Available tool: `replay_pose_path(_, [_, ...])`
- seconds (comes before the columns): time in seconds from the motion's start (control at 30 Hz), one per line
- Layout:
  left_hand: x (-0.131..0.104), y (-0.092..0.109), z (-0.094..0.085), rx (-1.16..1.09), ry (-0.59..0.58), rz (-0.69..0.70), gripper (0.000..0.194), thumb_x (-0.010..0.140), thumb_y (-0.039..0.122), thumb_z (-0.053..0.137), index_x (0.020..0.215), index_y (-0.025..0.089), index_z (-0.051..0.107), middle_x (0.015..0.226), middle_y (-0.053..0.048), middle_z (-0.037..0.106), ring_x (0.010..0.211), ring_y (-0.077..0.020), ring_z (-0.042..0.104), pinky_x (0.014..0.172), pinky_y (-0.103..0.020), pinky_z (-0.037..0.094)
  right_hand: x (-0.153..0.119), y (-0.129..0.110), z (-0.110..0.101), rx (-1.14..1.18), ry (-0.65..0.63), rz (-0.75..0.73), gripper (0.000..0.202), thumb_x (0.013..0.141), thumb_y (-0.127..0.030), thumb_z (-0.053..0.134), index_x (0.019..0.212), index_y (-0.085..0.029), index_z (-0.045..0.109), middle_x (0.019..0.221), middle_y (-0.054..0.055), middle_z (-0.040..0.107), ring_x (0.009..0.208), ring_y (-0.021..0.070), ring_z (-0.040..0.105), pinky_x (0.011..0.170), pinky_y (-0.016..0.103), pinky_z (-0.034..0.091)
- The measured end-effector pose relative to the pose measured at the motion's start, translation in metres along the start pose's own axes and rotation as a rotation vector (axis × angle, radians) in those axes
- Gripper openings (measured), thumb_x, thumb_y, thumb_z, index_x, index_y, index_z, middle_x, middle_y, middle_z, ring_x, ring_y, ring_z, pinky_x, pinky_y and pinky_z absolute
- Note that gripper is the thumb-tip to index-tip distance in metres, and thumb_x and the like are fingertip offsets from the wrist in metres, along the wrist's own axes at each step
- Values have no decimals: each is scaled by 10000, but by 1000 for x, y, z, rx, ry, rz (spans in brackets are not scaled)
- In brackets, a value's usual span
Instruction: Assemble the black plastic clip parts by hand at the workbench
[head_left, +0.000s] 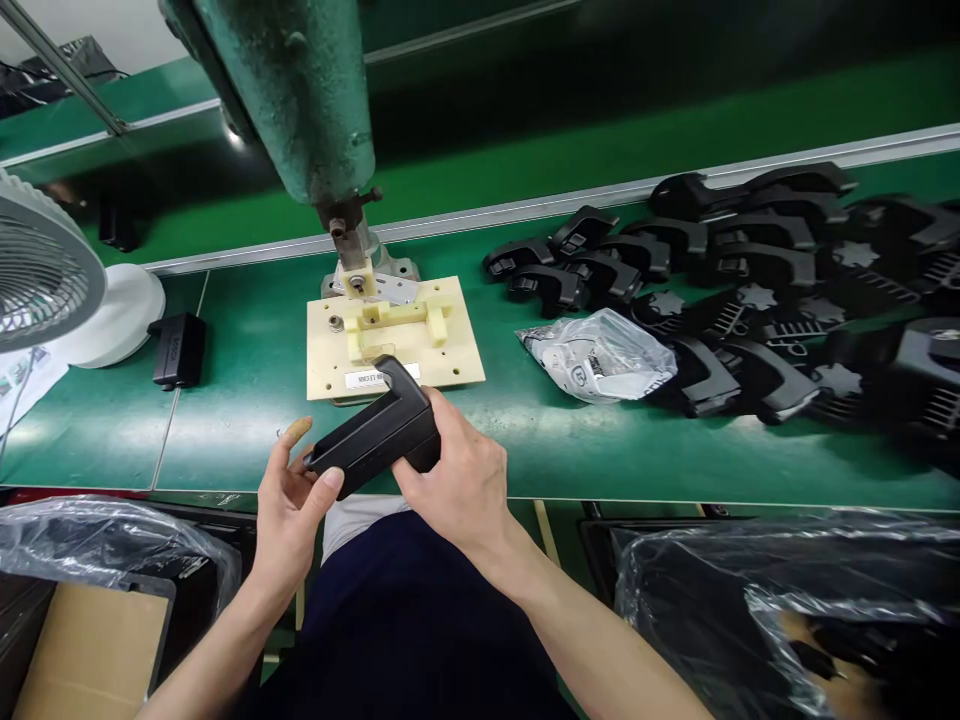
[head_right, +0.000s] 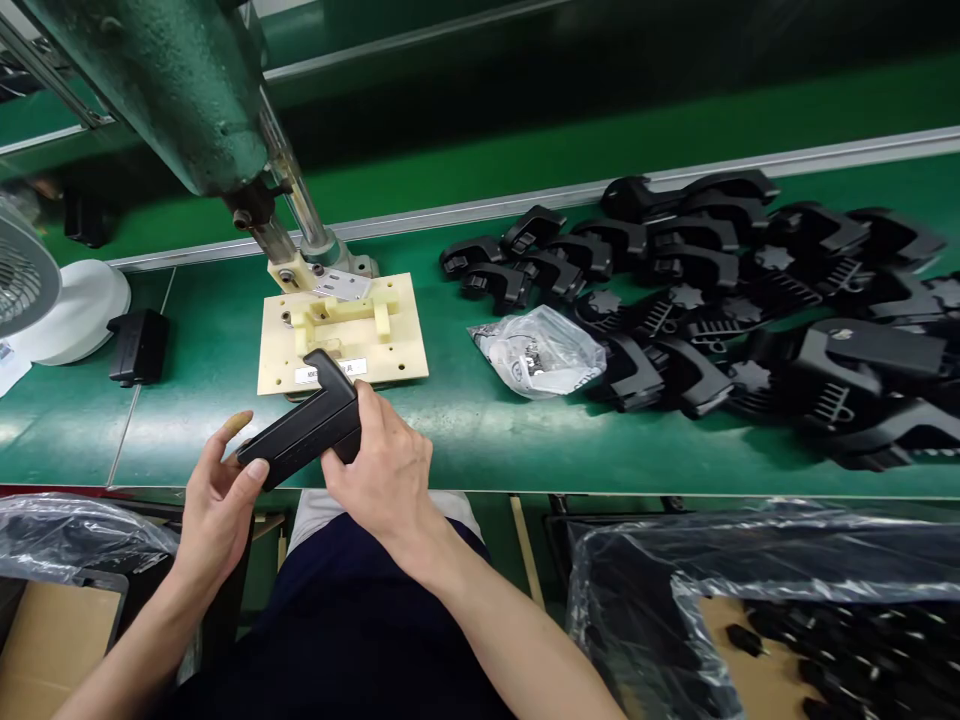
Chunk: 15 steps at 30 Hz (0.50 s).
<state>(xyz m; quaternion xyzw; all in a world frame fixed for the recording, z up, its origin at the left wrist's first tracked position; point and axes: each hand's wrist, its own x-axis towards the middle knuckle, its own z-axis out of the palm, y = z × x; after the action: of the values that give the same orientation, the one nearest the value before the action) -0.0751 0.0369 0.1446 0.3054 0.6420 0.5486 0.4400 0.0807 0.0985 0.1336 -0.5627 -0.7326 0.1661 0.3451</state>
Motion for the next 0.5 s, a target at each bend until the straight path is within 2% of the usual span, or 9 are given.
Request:
replay_pose_path(0.07, [-1,-2,-4,27,-3,3,700,681,373,802,1289,205,499,1009,-57,644,931,-171,622,752,-226,496,-1,0,-2,49,2,-27,560,697,-222,546,1243,-106,505,1033,129,689,847,292,682,679,400,575])
replay_pose_path(0.17, [-5,-3,-9,19,34,19,732,626,345,837,1272,201,526,910,-38,661,851,-172,640,713,-230,508,-3,2,-9,182,31,-133,582,721,-197,558,1288,-115,454,1161,146,635,1030,274,638,845,396,562])
replay_pose_path(0.3, [-10,9,-6,-75,124,9,739,632,352,825,1291,195,529,877,-31,675,889,-211,659,786,-290,537,-14,10,-21,373,163,-264,671,782,-325,659,1371,-166,381,1335,171,508,1217,301,516,1001,476,476])
replay_pose_path(0.33, [-10,14,-4,-118,134,9,738,641,360,817,1298,196,524,876,-32,680,891,-221,665,811,-321,545,-20,12,-24,447,207,-237,657,799,-339,657,1377,-185,387,1344,163,500,1225,303,507,1006,484,468])
replay_pose_path(0.4, [-9,22,3,-212,132,16,717,647,379,810,1284,197,536,911,-43,691,901,-238,672,841,-366,556,-34,15,-29,657,250,-78,512,864,-325,599,1344,-230,450,1280,123,553,1165,274,551,980,462,490])
replay_pose_path(0.43, [-9,24,7,-256,131,18,696,641,391,812,1259,196,555,945,-51,693,912,-245,673,846,-368,561,-42,14,-30,782,215,26,433,894,-328,566,1312,-244,493,1227,105,588,1118,256,581,959,443,505])
replay_pose_path(0.5, [-11,22,19,-313,104,-8,679,622,417,818,1218,194,581,1002,-66,691,897,-248,679,816,-349,577,-57,7,-29,1028,47,207,401,919,-414,541,1282,-245,538,1189,99,619,1093,251,603,955,434,507])
